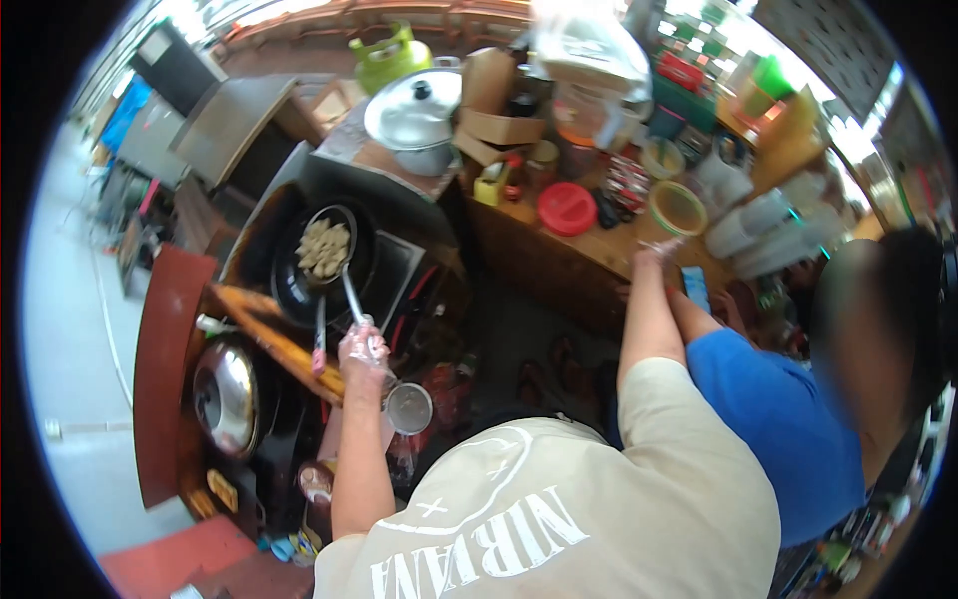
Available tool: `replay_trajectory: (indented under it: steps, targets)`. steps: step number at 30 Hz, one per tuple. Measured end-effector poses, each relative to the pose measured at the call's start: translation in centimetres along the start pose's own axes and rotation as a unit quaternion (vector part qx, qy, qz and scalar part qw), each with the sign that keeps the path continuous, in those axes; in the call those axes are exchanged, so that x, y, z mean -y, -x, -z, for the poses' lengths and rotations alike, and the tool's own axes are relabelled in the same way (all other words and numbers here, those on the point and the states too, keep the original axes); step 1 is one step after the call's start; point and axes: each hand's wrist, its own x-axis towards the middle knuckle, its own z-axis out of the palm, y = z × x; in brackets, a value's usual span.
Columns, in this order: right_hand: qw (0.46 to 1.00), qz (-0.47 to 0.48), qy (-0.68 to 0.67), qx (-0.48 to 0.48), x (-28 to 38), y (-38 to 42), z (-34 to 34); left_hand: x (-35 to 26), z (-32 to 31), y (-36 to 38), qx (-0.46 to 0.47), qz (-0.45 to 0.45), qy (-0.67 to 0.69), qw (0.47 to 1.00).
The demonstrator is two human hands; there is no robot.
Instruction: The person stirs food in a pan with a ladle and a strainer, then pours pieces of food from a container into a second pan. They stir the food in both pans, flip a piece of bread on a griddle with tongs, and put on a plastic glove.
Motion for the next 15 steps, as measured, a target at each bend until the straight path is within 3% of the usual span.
replay_trajectory:
  steps: [4,6,15]
  targets:
    - [0.998,0.005,0.056,-0.001,0.7,-0.5,0.3,0.8,1.2,2.3,-0.043,-0.091,-0.089,0.991]
    - [0.997,0.007,0.080,-0.006,1.1,-0.4,0.3,0.5,2.1,3.1,0.003,-0.064,-0.069,0.996]
    - [0.990,-0.021,0.142,-0.011,2.3,1.6,-0.4,-0.2,2.1,6.1,0.020,-0.055,-0.071,0.996]
